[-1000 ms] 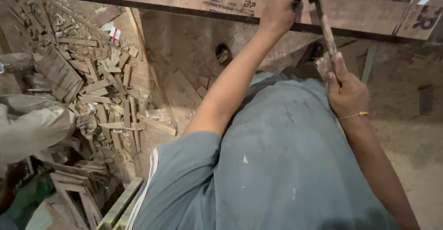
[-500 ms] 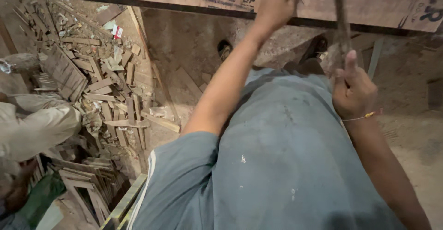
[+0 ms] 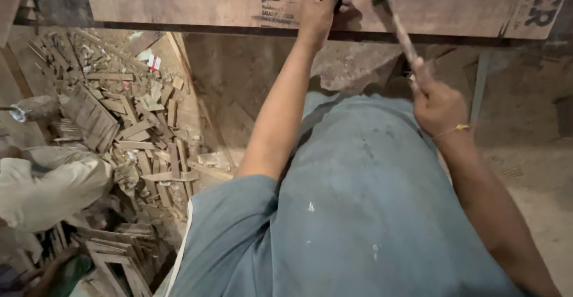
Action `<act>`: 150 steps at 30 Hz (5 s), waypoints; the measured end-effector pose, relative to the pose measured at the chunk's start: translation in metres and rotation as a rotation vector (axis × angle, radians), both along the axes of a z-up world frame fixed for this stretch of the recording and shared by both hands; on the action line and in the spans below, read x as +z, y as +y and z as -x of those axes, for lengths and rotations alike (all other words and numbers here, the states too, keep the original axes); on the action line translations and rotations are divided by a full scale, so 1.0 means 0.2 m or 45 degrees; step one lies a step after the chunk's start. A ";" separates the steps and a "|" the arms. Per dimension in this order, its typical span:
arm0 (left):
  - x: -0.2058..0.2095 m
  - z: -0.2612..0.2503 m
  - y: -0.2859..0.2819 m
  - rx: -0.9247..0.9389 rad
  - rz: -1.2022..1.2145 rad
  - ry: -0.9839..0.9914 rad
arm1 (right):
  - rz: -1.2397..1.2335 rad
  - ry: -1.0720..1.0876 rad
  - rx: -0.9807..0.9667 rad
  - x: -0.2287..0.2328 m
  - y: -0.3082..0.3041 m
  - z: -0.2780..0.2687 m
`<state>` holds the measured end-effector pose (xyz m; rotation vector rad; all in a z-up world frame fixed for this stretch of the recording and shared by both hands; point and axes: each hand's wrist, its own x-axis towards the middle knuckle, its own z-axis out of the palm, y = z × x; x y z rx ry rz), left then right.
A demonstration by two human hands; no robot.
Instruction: The person hammers nails into a wooden frame using a hammer. They repeatedly position nails and strike them to secure the frame pieces together.
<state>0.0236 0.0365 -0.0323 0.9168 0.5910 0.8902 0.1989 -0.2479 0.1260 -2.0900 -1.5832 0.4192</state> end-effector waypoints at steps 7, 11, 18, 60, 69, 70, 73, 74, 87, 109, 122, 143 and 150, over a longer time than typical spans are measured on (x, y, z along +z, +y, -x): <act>-0.06 0.04 0.01 -0.055 0.194 -0.094 | -0.203 0.053 0.046 0.07 -0.05 0.04; -0.05 -0.01 0.01 -0.043 0.309 -0.107 | -0.007 -0.081 0.047 0.03 -0.01 0.01; 0.00 0.01 0.01 0.105 0.265 -0.053 | -0.088 -0.123 0.130 -0.11 -0.08 -0.06; 0.28 -0.65 -0.26 -0.279 -0.652 0.899 | 0.109 0.707 -0.813 -0.21 -0.47 -0.15; 0.14 -0.55 0.06 -0.054 0.217 0.586 | 0.213 0.987 -1.149 -0.11 -0.36 -0.84; 0.20 -0.61 0.11 -0.012 -0.108 0.839 | 0.258 0.899 -1.089 -0.11 -0.35 -0.97; 0.37 -0.79 0.21 0.020 -0.908 1.385 | 0.413 0.694 -0.978 -0.18 -0.35 -1.25; 0.43 -0.84 0.25 -0.083 -1.059 1.433 | 0.430 0.614 -0.935 -0.22 -0.36 -1.32; 1.09 -1.27 0.24 -0.715 -0.667 1.061 | 0.085 0.197 -0.640 -0.05 -0.46 -1.61; 0.56 -1.78 -0.36 -0.405 -0.466 1.293 | -0.027 1.349 -0.855 -0.26 0.27 -1.52; 0.59 -1.86 -0.18 -0.707 -0.801 1.618 | 0.058 0.212 -0.553 -0.36 0.32 -1.47; -0.02 -1.76 -0.14 -0.627 -0.673 1.215 | 0.316 0.289 -0.557 -0.44 0.33 -1.58; 0.03 -1.67 -0.08 -0.535 0.609 0.378 | 0.346 0.351 -0.567 -0.45 0.34 -1.60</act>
